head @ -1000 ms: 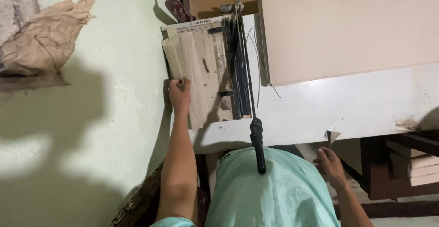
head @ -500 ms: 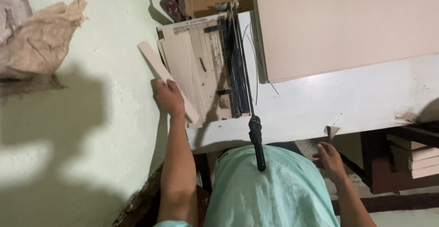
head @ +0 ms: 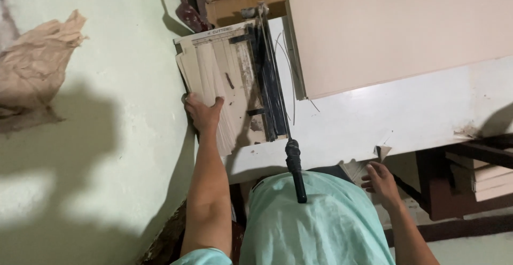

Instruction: Using a manual paper cutter to cut cardboard sheets into smaller strips.

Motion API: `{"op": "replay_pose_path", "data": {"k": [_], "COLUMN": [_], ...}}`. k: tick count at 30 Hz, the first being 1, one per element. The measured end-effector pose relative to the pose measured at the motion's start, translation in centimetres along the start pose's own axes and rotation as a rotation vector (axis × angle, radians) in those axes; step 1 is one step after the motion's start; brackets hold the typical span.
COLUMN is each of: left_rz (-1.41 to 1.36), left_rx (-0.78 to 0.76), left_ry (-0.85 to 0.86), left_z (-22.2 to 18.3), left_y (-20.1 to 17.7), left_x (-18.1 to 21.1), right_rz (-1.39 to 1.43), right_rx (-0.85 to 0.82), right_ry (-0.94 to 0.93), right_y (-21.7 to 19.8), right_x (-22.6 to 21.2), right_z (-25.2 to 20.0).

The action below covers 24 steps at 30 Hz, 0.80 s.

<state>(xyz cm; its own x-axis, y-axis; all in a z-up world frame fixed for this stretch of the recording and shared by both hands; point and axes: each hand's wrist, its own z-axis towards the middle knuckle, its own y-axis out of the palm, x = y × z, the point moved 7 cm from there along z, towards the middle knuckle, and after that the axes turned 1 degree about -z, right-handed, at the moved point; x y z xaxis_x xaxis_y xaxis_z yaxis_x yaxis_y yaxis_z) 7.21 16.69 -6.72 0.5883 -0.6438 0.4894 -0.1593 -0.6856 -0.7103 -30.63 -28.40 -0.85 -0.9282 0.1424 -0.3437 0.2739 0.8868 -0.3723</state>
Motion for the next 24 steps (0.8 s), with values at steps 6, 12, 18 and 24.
{"op": "replay_pose_path", "data": {"k": [6,12,18,24], "left_rz": [0.411,0.345,-0.137,0.078], "left_rx": [0.005,-0.013,-0.081,-0.556], "left_ry": [0.056,-0.011,0.38,0.369], "left_z": [-1.5,-4.3,-14.7,-11.8], "left_y": [0.0,-0.6,4.5,25.7], "left_x": [2.1,5.3,21.1,18.2], "right_rz": [0.004,0.03,0.264,-0.653], "right_rx": [-0.058,-0.141,-0.007,0.08], "right_ry": [0.004,-0.18,-0.447,-0.473], "right_y": [0.8,4.3,6.0,6.8], "right_x": [1.3,-7.2,-18.5,-20.2], "right_z": [3.3,6.3,9.7,14.8]}}
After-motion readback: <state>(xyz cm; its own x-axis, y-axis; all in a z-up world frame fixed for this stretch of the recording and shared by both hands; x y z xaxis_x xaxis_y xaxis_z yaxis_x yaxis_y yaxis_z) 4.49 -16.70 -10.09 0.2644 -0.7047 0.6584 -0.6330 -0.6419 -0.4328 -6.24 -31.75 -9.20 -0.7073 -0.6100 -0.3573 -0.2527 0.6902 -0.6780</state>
